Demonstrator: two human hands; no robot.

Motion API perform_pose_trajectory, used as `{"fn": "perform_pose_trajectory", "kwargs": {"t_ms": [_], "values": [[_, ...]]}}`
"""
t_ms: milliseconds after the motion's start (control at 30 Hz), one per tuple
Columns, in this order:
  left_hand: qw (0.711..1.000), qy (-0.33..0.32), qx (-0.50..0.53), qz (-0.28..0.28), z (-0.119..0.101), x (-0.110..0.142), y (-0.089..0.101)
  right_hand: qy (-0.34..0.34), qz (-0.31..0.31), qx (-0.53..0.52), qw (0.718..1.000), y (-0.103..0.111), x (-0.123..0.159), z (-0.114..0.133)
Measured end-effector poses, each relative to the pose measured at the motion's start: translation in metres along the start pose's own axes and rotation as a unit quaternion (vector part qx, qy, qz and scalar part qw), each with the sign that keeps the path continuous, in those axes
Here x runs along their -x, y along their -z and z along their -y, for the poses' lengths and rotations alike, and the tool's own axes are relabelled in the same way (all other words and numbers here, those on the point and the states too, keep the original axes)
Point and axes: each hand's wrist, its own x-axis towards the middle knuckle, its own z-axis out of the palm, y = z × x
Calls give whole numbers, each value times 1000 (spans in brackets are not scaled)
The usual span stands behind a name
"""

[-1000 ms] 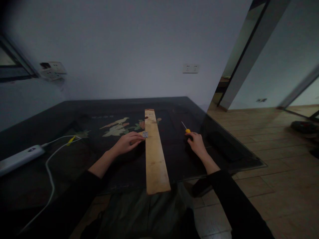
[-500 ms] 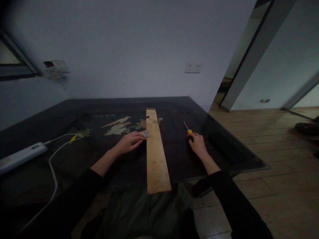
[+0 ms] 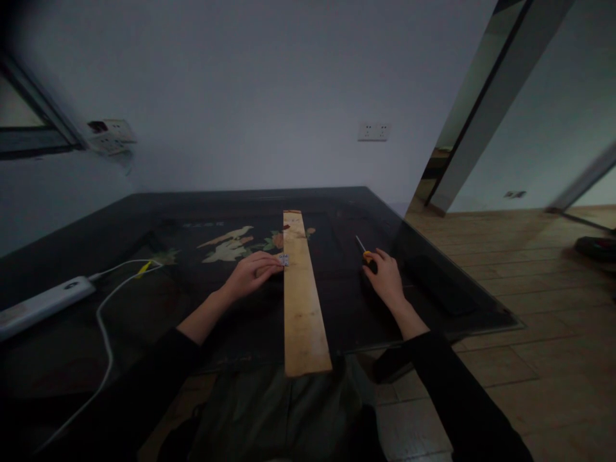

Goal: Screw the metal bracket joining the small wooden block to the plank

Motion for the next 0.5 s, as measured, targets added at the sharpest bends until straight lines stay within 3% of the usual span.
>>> {"fn": "perform_pose_trajectory", "kwargs": {"t_ms": [100,167,233,367,500], "values": [[987,110,105,-49,-18,-5,1,11,-32,-29,999,12,-5,12],[954,200,210,-72,-33,-5,1,25,-35,-96,994,18,-7,27],[910,265,305,-91,-47,-1,-2,16,3,-197,980,21,-7,46],[833,342,420,-110,-66,22,-18,-83,140,-400,902,13,2,89],[773,387,488,-119,-71,39,-43,-160,228,-493,825,-9,18,122]]}}
